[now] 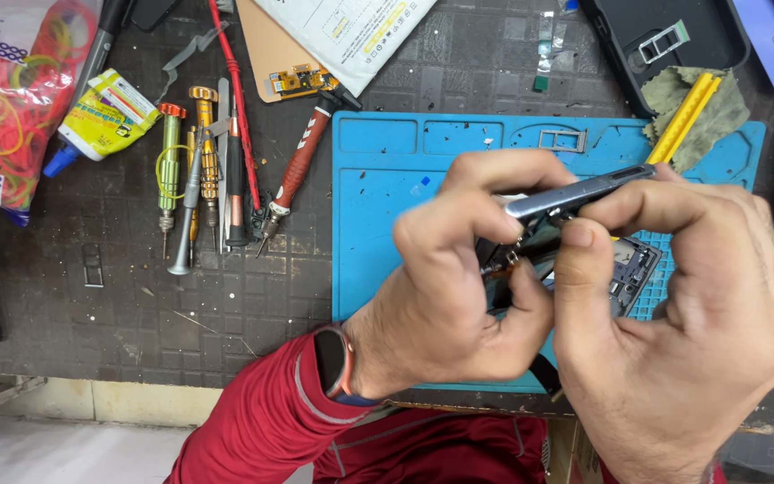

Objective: The person repairs a disassembled smartphone at a workbench. They pry at the phone frame with a yellow pry tool, lift the motherboard out of the housing, reseat the board and flex cable into the frame, press components into place, and use a screwdriver on the reassembled phone.

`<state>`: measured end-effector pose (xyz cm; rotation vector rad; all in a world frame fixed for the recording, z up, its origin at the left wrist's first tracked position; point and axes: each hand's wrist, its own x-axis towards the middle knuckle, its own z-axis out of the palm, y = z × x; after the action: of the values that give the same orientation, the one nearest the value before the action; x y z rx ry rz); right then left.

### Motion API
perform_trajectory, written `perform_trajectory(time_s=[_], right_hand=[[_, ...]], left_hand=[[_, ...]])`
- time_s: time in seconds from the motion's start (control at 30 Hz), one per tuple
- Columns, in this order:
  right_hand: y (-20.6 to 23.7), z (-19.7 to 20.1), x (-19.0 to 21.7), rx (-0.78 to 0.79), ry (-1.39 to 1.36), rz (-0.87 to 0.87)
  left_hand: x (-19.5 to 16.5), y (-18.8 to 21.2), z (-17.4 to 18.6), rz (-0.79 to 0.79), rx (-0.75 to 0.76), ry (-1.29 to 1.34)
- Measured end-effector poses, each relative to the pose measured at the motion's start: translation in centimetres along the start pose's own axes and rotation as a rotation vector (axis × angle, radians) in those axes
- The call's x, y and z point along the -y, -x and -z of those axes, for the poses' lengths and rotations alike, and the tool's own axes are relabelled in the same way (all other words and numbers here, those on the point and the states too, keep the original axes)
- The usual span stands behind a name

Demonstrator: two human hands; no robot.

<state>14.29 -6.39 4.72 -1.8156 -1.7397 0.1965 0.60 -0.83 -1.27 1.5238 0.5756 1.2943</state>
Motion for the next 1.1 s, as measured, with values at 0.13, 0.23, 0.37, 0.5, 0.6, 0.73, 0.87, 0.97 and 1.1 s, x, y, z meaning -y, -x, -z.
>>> perform_trajectory(time_s=[0.13, 0.23, 0.37, 0.5, 0.6, 0.73, 0.87, 0.97, 1.1], right_hand=[[-0.1, 0.1, 0.3, -0.010, -0.212, -0.116], [0.0, 0.0, 0.7, -0.018, -0.251, -0.112], [0.4, -0.3, 1.5, -0.051, -0.235, -0.112], [1.0, 0.0, 2.2, -0.059, -0.191, -0.082], [1.3, 0.0, 2.7, -0.066, -0.224, -0.116], [1.3, -0.5, 2.8, -0.090, -0.317, -0.179], [1.1, -0.5, 3.1, -0.100, -0.485, -0.299], [0.7, -0.4, 3.0, -0.092, -0.542, -0.376], [0.4, 0.2, 2.4, -0.011, -0.625, -0.398]], left_hand=[[-0.9, 0.3, 0.4, 0.192, 0.052, 0.328], [-1.4, 0.5, 1.1, 0.218, 0.141, 0.403], [-1.4, 0.4, 1.6, 0.312, 0.191, 0.432], [-1.8, 0.3, 1.7, 0.327, 0.186, 0.468], [-2.2, 0.2, 1.6, 0.342, 0.193, 0.505], [-2.3, 0.0, 1.6, 0.334, 0.216, 0.473], [-2.1, 0.1, 1.7, 0.314, 0.239, 0.458], [-1.9, 0.4, 1.5, 0.297, 0.226, 0.453], [-1.6, 0.7, 1.6, 0.292, 0.227, 0.405]])
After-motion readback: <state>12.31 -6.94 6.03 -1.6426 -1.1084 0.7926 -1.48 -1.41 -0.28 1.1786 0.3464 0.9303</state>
